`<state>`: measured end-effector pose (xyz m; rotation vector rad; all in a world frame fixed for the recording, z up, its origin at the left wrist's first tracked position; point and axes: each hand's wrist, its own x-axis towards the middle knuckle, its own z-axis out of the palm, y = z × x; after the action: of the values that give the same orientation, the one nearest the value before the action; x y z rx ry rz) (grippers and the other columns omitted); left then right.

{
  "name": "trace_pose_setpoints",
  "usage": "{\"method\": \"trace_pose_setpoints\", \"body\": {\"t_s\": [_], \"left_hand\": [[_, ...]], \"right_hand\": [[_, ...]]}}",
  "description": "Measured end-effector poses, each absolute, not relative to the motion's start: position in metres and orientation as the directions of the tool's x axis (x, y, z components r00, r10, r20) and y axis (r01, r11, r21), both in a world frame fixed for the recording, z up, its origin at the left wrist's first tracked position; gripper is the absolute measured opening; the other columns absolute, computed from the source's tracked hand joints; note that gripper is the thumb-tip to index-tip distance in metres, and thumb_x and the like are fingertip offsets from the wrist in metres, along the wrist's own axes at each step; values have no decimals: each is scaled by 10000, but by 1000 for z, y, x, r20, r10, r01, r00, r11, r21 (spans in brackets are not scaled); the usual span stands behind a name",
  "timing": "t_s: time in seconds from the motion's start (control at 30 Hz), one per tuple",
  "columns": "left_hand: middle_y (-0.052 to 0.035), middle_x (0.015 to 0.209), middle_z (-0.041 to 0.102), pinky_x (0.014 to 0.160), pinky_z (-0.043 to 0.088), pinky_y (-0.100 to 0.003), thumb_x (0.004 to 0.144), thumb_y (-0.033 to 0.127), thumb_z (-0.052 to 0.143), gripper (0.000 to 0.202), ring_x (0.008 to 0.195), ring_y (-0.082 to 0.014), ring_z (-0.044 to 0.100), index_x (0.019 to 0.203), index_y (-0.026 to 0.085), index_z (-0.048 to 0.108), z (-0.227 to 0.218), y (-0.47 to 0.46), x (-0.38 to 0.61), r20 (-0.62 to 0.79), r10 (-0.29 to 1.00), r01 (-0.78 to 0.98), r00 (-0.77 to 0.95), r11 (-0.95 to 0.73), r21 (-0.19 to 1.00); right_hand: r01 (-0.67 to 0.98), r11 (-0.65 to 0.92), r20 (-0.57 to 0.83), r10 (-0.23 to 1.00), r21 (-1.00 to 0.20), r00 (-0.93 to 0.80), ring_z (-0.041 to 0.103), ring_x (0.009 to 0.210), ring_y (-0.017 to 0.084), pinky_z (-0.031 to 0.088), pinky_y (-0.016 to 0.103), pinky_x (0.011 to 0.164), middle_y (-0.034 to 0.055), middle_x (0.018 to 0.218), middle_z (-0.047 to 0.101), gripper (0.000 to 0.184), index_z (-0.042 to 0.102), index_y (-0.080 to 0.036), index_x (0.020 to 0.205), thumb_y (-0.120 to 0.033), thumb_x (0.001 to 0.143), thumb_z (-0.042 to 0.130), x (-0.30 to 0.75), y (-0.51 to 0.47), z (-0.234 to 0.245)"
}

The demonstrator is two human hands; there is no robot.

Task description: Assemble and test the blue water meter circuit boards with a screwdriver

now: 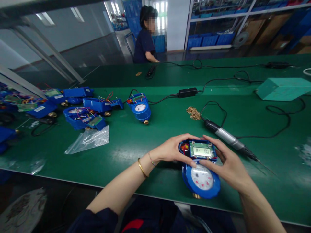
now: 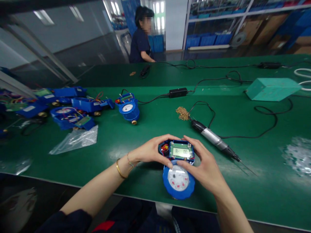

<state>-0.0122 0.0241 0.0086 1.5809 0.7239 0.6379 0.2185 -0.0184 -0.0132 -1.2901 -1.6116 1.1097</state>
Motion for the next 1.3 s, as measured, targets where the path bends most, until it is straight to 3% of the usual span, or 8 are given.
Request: {"method": "trace_pose_setpoints", "body": {"t_s": [0.13, 0.33, 0.67, 0.8, 1.0, 1.3], "left_hand": [[-93, 1421, 584, 1136, 382, -420, 676, 310, 892, 828, 1321, -276, 533, 1417, 249, 529, 11, 29, -19, 24, 691, 107, 722, -146, 983], [-99, 1409, 602, 1114, 402, -419, 857, 332, 741, 562, 1289, -262, 566, 1385, 235, 575, 13, 33, -18, 9, 702, 127, 712, -141, 982], [-97, 1341, 656, 1092, 434, -425, 799, 254, 780, 553, 1245, -265, 605, 1326, 204, 616, 18, 24, -10, -14, 772, 115, 636, -77, 990], [-102, 1327, 660, 1068, 446, -415, 794, 299, 786, 586, 1216, -266, 616, 1340, 203, 597, 20, 21, -8, 33, 775, 197, 632, -202, 959], [-138, 1360, 615, 1085, 435, -407, 847, 398, 722, 606, 1261, -277, 578, 1389, 201, 536, 18, 22, -13, 145, 720, 325, 679, -472, 820], [-215, 1381, 591, 1075, 442, -397, 850, 327, 712, 600, 1262, -317, 586, 1370, 99, 518, 35, 33, -10, 67, 599, 388, 798, -594, 704]], "right_hand": [[335, 112, 50, 981, -936, -189, 568, 1274, 327, 520, 464, 1056, 110, 1380, 580, 691, 607, -237, 1309, -521, 715, 816, 219, -17, -7], [330, 95, 33, 982, -939, -187, 585, 1258, 305, 518, 435, 1064, 95, 1375, 588, 687, 598, -249, 1307, -510, 713, 823, 220, -17, -7], [319, 89, 35, 984, -944, -174, 603, 1232, 306, 523, 440, 1060, 99, 1367, 593, 680, 604, -244, 1297, -507, 711, 827, 219, -18, -9], [305, 86, 32, 983, -948, -179, 595, 1246, 305, 521, 439, 1063, 93, 1370, 590, 678, 599, -254, 1302, -494, 712, 831, 220, -17, -8], [291, 117, 65, 981, -949, -183, 604, 1228, 306, 532, 441, 1047, 102, 1346, 599, 658, 621, -243, 1278, -502, 710, 829, 218, -17, -9], [326, 183, 90, 955, -928, -282, 486, 1368, 308, 404, 496, 1154, 81, 1456, 538, 643, 549, -288, 1400, -447, 814, 761, 234, -19, -16]]}}
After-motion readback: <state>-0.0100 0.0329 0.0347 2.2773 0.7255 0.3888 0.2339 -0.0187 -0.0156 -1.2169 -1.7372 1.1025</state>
